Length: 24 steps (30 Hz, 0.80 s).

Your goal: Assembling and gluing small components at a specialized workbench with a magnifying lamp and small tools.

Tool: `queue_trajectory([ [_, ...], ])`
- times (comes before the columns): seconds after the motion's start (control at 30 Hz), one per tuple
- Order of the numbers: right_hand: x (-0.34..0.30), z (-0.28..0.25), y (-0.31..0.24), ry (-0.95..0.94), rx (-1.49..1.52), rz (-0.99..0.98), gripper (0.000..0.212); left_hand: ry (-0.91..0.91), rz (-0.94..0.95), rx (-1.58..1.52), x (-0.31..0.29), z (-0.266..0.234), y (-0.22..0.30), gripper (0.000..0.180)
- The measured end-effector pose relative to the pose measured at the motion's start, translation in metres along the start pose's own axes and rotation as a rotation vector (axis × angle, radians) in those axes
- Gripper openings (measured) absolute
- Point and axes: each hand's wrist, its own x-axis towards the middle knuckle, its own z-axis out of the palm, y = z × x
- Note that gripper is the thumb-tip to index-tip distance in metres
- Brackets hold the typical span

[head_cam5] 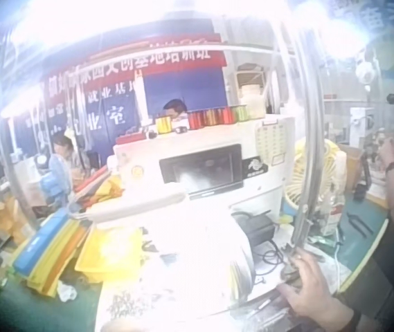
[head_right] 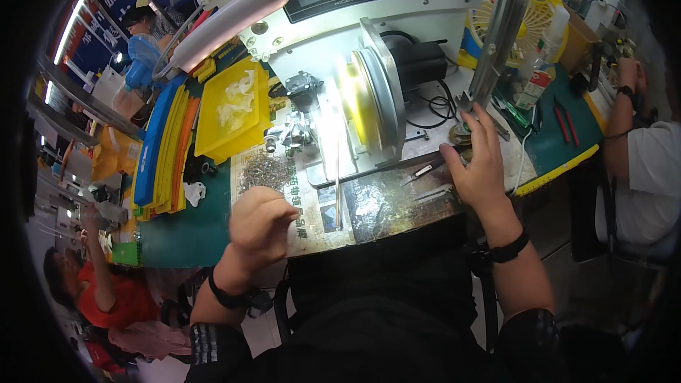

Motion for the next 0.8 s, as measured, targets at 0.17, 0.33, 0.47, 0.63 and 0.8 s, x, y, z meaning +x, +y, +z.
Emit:
queue_trajectory([
  [0.17,-0.002,-0.002,0.006,0.018,0.000,0.018,0.057,0.325,-0.253,0.043,0.023,-0.039,-0.031,0.008],
  [0.33,0.000,0.001,0.001,0.020,0.043,0.044,0.051,-0.054,-0.181,0.216,0.001,-0.027,-0.084,0.005],
  [0.47,-0.003,-0.003,0.002,0.036,0.053,0.056,0.049,-0.125,-0.292,-0.005,-0.014,0.004,-0.061,0.002],
  [0.63,-0.004,-0.004,0.005,0.046,0.042,0.042,0.044,-0.013,-0.425,-0.126,-0.015,0.012,-0.065,0.002],
  [0.8,-0.003,-0.003,0.003,0.064,0.043,0.044,0.043,-0.006,-0.406,-0.125,-0.019,0.004,-0.072,0.005],
])
